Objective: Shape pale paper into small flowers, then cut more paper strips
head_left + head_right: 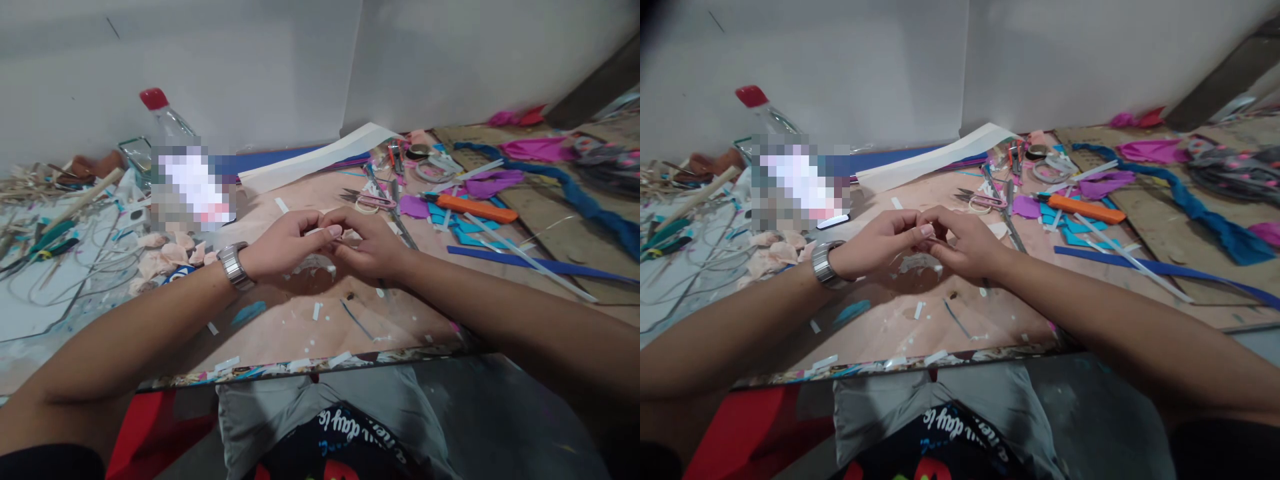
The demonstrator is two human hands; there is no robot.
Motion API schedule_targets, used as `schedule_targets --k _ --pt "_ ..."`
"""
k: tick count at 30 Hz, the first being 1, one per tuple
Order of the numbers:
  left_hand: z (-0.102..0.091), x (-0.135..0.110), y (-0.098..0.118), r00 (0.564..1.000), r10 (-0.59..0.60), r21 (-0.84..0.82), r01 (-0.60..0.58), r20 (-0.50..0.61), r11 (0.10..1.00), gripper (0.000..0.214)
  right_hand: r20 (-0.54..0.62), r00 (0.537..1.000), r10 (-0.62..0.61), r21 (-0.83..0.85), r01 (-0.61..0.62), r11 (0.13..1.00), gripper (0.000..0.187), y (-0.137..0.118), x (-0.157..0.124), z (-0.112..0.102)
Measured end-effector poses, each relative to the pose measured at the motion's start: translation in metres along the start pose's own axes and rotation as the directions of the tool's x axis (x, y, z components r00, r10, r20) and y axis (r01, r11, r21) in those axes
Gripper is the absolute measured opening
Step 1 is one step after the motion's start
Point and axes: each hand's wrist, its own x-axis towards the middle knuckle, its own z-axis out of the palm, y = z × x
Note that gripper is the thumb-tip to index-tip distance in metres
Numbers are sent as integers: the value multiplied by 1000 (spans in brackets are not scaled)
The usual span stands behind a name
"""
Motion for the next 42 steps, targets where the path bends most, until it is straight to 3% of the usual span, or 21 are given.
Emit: schedule_targets --k 15,42 --pt "1 1 -2 999 31 129 -28 -26 991 35 46 998 38 11 -39 999 16 4 -1 1" --pt "0 1 -2 999 32 145 -28 -21 989 35 52 998 47 19 -49 999 16 5 -2 2"
